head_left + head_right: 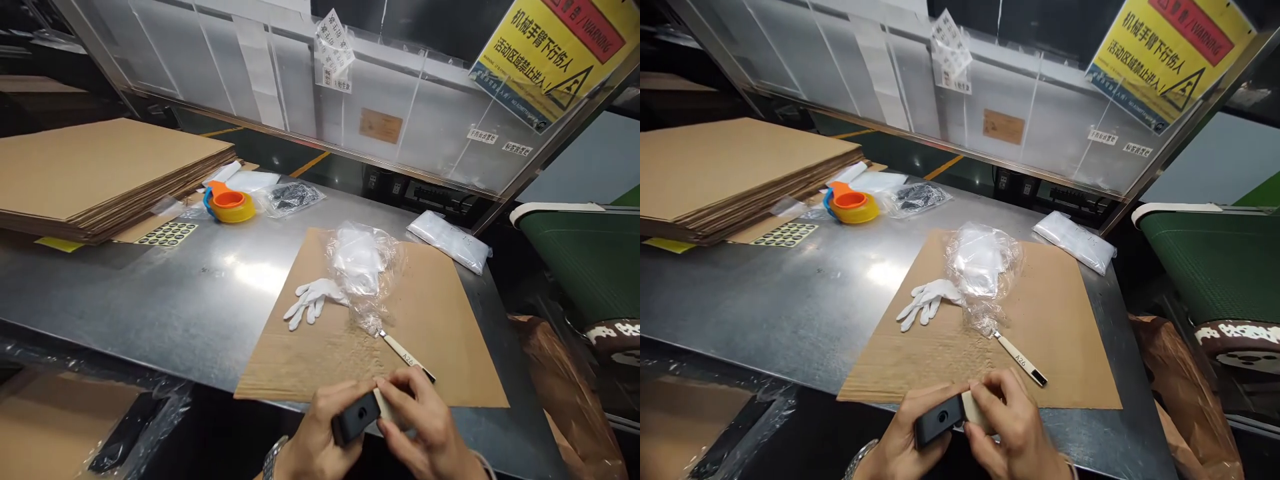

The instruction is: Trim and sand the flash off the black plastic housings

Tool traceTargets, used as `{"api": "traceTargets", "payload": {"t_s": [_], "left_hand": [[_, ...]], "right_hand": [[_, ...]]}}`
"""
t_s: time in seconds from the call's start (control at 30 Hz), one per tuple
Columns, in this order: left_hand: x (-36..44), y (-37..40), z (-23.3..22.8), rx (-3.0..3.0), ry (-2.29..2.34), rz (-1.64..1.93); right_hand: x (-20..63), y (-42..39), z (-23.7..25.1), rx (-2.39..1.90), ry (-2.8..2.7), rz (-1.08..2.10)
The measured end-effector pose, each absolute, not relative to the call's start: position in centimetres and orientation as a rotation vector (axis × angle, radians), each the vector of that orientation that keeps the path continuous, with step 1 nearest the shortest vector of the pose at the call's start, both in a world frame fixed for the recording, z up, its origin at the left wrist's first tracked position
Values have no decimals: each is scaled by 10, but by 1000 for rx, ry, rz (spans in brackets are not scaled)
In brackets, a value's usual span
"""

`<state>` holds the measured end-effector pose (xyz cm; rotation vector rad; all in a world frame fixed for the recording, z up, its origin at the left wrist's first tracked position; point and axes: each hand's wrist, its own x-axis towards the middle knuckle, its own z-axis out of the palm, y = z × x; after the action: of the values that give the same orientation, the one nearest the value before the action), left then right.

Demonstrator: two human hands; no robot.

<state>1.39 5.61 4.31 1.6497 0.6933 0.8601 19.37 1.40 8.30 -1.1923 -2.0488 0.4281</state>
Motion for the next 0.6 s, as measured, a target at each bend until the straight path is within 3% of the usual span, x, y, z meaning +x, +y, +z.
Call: {"api": "traceTargets", "payload": {"t_s": [0.27,0.47,0.6], "left_hand": [[26,59,40,574,332,753],[17,65,15,144,113,692],[21,56,18,71,168,556]], "right_hand": [[160,2,45,-1232,-1367,796],[144,-36,1,-1242,-1346,827],[150,-32,7,-1338,-1451,640]]}}
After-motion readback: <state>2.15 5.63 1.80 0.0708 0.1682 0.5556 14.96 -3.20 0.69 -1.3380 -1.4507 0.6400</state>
